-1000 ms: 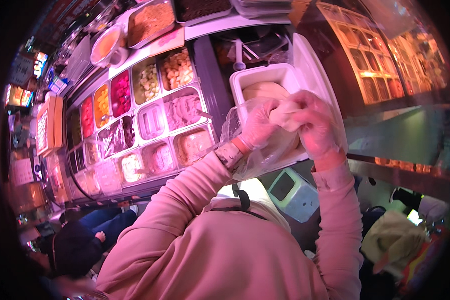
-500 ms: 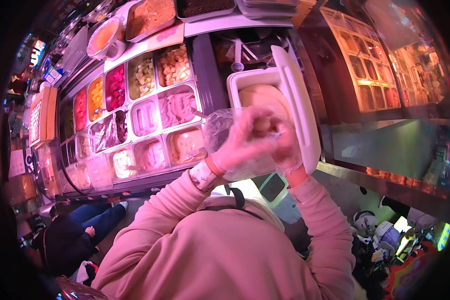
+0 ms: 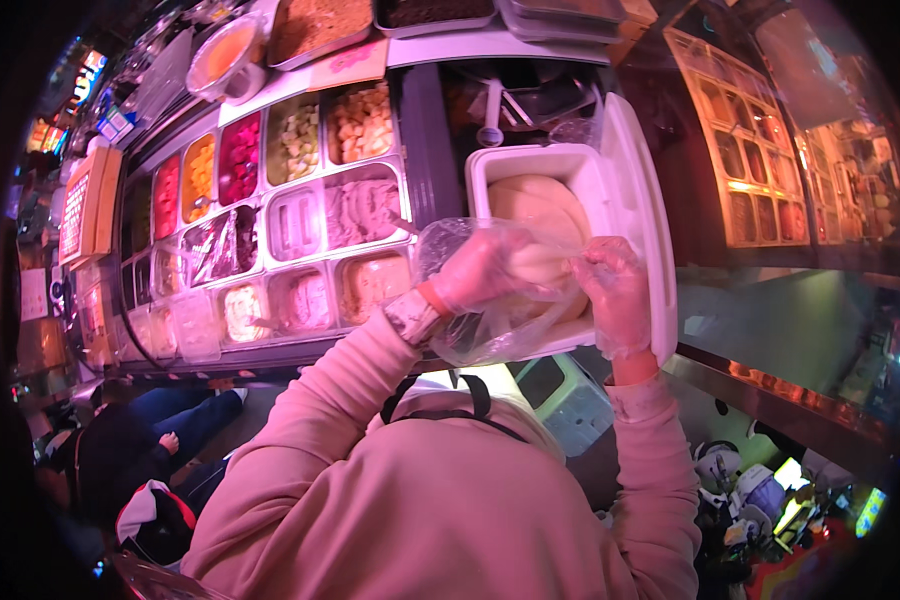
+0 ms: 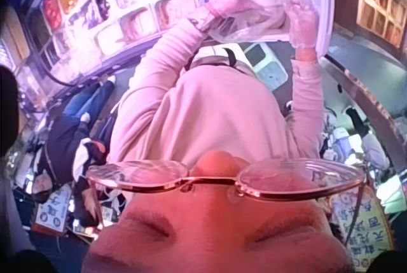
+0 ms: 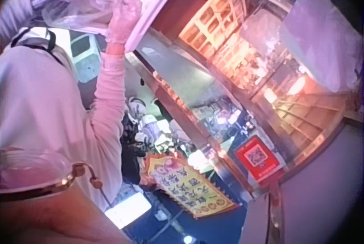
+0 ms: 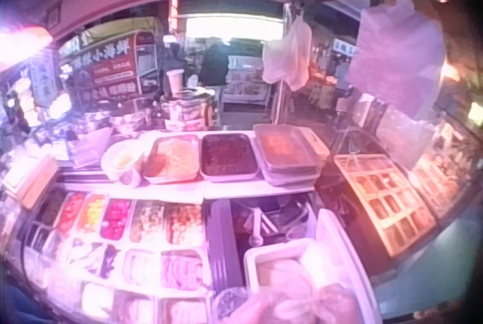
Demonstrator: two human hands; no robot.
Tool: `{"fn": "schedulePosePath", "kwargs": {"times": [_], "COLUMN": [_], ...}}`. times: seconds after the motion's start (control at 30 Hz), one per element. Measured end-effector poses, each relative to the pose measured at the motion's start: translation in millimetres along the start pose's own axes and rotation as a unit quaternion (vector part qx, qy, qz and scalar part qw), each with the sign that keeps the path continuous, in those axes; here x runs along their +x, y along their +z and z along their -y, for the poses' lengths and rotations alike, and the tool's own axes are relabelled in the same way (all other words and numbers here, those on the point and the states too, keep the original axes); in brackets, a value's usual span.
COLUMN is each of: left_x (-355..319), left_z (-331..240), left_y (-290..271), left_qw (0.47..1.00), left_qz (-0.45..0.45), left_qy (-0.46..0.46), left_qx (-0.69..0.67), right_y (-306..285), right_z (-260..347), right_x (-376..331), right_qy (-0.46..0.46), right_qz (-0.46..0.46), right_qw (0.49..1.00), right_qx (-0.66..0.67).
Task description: The person scoops a white creamy substance into a plastic bag, adds various chopped fruits, and then coats the mixture with a brown granular topping. The person handles the bag and toppings by hand and with a spoon.
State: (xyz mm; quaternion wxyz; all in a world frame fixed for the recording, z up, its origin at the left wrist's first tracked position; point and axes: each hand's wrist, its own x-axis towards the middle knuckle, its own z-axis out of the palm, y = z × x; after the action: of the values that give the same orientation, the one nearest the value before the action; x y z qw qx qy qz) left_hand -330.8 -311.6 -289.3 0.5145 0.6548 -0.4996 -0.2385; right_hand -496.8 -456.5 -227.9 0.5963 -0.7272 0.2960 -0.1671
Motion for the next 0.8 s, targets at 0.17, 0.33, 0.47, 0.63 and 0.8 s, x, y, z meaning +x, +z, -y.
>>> {"fn": "schedulePosePath", "kwargs": {"times": [0.17,0.33,0.47,0.63,0.8], "left_x": [-0.8,1.5,3.6,7.4,9.1], "left_z": [10.7,-26.8,-24.1,-2.3,7.6], "left_y": [36.9,34.8,35.4,38.7,52.8], "left_qw": [0.931,0.84,0.781,0.754,0.883], "left_qz": [-0.063,-0.089,-0.122,-0.201,-0.177], "left_qy": [-0.094,-0.245,-0.257,-0.227,-0.226], "left_qx": [-0.348,-0.475,-0.555,-0.582,-0.372], "right_y": [25.2,42.5,34.4,-2.9,2.2], "right_z": [-18.7,-24.6,-17.0,10.4,1.3], "right_x": [-6.8,-1.7,-0.2,7.3,24.1], "right_qy": [0.123,0.16,0.17,0.156,0.175], "right_qz": [0.082,0.09,0.131,-0.018,-0.071], "right_qw": [0.982,0.972,0.972,0.984,0.978], "right_qx": [0.118,0.147,0.1,0.078,0.091]}}
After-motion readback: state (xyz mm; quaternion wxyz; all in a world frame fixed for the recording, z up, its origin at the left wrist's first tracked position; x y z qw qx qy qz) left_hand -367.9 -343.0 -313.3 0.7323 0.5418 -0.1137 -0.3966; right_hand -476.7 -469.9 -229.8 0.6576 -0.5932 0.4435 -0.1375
